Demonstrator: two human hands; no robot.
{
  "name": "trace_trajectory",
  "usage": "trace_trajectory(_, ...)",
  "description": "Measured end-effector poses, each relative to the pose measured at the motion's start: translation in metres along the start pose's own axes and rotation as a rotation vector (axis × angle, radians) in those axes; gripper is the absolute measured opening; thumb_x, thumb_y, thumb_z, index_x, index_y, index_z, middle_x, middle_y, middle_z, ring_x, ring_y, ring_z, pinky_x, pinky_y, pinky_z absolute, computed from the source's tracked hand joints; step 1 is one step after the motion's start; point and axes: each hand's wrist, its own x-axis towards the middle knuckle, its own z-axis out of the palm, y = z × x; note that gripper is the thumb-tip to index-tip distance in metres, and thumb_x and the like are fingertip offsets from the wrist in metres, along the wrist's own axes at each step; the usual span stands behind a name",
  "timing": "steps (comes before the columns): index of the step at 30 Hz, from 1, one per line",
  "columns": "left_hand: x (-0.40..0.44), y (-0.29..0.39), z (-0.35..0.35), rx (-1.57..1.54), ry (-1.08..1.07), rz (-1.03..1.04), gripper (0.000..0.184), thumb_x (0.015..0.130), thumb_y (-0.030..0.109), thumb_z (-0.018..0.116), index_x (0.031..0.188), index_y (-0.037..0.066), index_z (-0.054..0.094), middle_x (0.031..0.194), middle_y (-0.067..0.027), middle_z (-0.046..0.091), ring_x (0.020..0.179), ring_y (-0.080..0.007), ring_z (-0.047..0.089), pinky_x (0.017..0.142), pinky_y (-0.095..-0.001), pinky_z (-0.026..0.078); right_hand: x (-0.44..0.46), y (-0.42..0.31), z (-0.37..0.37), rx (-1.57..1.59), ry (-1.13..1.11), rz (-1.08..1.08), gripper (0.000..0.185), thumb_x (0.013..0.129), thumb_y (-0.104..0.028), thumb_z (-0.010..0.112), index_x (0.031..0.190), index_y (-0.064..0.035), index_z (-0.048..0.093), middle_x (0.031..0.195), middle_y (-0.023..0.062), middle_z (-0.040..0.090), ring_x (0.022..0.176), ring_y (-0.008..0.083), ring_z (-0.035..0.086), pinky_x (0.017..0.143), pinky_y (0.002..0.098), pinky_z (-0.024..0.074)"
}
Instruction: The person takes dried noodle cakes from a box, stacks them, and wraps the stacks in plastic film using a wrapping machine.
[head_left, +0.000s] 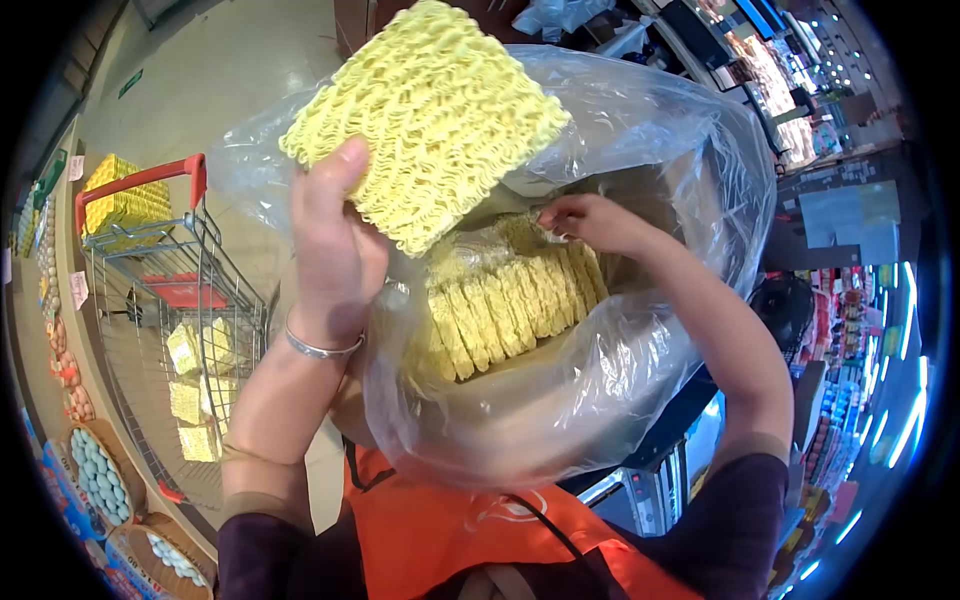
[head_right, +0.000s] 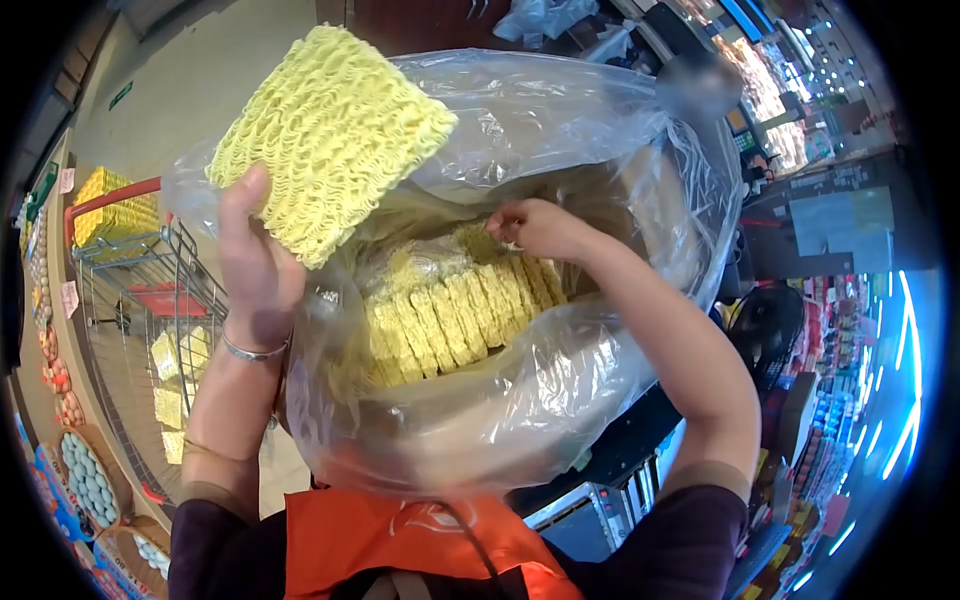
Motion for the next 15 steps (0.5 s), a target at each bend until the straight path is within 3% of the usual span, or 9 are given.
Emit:
trace_trajectory(3,0.002,0.007,0.006,-0.124,0.021,-0.026,0.046,0.092,0.016,0.052,0.131,-0.008,0.044,0.123,-0.0154,0.058,0.11,-0.0246,0.061,0.098,-0.0382,0.049,0.072,0.04,0.018,-0.349,-0.138,0.156,0.034,0.088,-0.015,0.053,0.12,-0.0056,0.064,0.121,0.0178,0.064,0.111,0.0324,0.061,0.095,0.0387,0.0464)
trace_trajectory(6,0.002,0.003,0.002,0.017,0.106,-0.033,0.047,0.092,0.017,0.054,0.131,-0.007,0.044,0.123,-0.0145,0.058,0.111,-0.0234,0.06,0.097,-0.0368,0.05,0.117,0.076,0.044,-0.665,-0.122,0.15,0.041,0.086,-0.015,0.052,0.126,-0.0072,0.062,0.125,0.0193,0.062,0.118,0.0328,0.057,0.099,0.0387,0.0443)
trace_trajectory(9,0.002,0.003,0.001,-0.051,0.035,-0.05,0.045,0.092,0.017,0.054,0.13,-0.006,0.045,0.12,-0.014,0.059,0.109,-0.0225,0.061,0.096,-0.0358,0.05,0.178,0.137,0.087,-0.583,-0.153,0.2,0.045,0.086,-0.019,0.056,0.13,-0.0084,0.06,0.133,0.0192,0.057,0.125,0.0312,0.052,0.102,0.0382,0.0418)
trace_trajectory(11,0.002,0.005,0.003,-0.041,0.056,-0.063,0.043,0.092,0.017,0.055,0.128,-0.005,0.047,0.117,-0.0135,0.06,0.106,-0.0213,0.062,0.094,-0.035,0.051,0.097,-0.007,0.058,-0.492,-0.291,0.18,0.045,0.088,-0.026,0.058,0.129,-0.0099,0.059,0.133,0.0172,0.057,0.125,0.0291,0.052,0.102,0.0368,0.0414)
trace_trajectory(14,0.004,0.003,0.002,-0.04,0.045,-0.059,0.042,0.091,0.016,0.056,0.127,-0.005,0.048,0.115,-0.0131,0.061,0.104,-0.0208,0.063,0.093,-0.0344,0.051,0.085,-0.035,0.059,-0.361,-0.366,-0.021,0.041,0.089,-0.025,0.059,0.128,-0.0122,0.057,0.127,0.0129,0.061,0.119,0.0275,0.056,0.099,0.0352,0.0428)
trace_trajectory(15,0.004,0.002,0.0,-0.038,0.052,-0.06,0.042,0.091,0.016,0.056,0.127,-0.005,0.048,0.115,-0.0132,0.062,0.104,-0.0207,0.063,0.092,-0.034,0.052,0.091,-0.025,0.063,-0.395,-0.327,0.011,0.04,0.088,-0.024,0.059,0.127,-0.0119,0.058,0.125,0.0116,0.061,0.117,0.0269,0.056,0.098,0.035,0.043)
